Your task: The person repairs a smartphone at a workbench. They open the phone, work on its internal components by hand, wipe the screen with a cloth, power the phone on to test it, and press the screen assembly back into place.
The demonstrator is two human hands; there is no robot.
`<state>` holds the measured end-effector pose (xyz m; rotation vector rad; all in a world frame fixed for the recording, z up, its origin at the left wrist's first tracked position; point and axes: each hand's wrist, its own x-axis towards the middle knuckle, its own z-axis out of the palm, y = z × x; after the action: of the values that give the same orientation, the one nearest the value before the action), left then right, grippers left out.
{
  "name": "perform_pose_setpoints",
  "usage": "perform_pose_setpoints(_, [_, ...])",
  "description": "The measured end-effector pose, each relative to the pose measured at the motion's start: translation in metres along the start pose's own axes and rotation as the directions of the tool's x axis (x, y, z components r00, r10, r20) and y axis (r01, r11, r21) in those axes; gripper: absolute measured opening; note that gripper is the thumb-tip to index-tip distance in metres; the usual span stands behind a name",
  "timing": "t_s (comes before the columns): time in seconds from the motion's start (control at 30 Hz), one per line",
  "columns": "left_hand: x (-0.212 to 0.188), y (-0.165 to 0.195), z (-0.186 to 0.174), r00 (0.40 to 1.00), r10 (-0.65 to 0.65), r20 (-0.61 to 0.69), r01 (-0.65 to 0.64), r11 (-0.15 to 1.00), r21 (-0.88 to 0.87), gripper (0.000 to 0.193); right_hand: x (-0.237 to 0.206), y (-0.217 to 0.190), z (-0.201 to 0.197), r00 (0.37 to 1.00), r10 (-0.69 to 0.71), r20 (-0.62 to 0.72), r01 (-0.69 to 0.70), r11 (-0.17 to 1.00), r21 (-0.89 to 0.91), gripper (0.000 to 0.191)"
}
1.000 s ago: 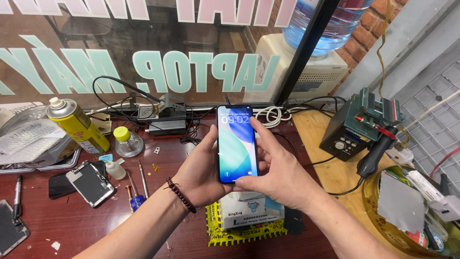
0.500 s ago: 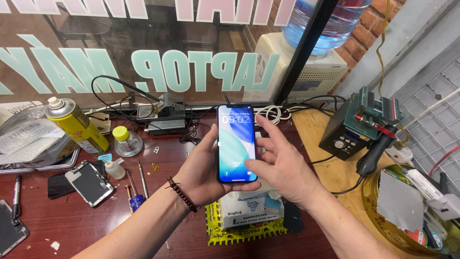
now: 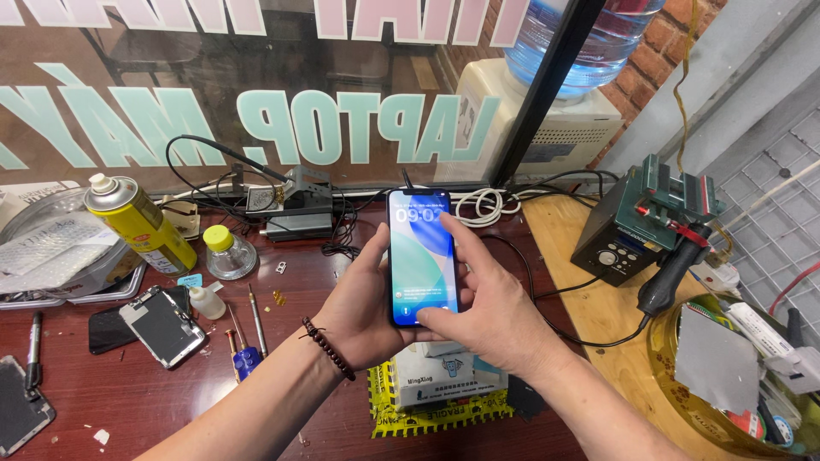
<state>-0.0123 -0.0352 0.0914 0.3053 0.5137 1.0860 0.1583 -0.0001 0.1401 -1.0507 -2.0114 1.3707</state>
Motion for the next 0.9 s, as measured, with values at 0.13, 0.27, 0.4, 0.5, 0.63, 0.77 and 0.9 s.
perform_pose_setpoints(0.13, [-0.001,-0.001,0.005,1.0,-0.009,-0.002,0.009,1.0,0.005,0.077,0.01,0.007,-0.006,0.973,0.136,-0.187,-0.126,0.99,0.063,0.068])
perform_pose_setpoints(0.27, [0.001,0.0,0.005,1.0,-0.006,0.029,0.007,1.0,-0.005,0.077,0.012,0.015,-0.009,0.986,0.086,-0.142,-0.067,0.988,0.136,0.068])
perform_pose_setpoints(0.4, [0.002,0.0,-0.002,1.0,-0.009,0.009,0.009,1.0,0.004,0.079,0.003,0.018,-0.007,0.999,-0.047,-0.016,0.049,0.99,0.131,0.09])
perform_pose_setpoints(0.5, [0.004,0.001,-0.005,0.993,0.016,0.115,-0.013,1.0,-0.025,0.081,-0.001,0.015,-0.005,0.994,-0.1,0.036,0.102,0.993,-0.054,0.103])
perform_pose_setpoints(0.63, [0.003,0.003,0.0,1.0,0.002,0.017,-0.002,1.0,-0.023,0.079,0.009,0.014,-0.006,0.987,-0.033,-0.157,0.044,0.997,0.069,0.083])
perform_pose_setpoints(0.77, [-0.001,0.004,0.005,0.998,0.008,0.069,-0.006,0.999,-0.035,0.08,0.02,0.018,-0.017,0.94,0.078,-0.332,-0.042,0.993,0.114,0.056])
perform_pose_setpoints(0.9, [0.0,0.004,0.007,1.0,-0.015,-0.011,0.015,1.0,0.021,0.077,0.024,0.018,-0.028,0.94,-0.221,-0.261,0.155,0.956,-0.25,0.048])
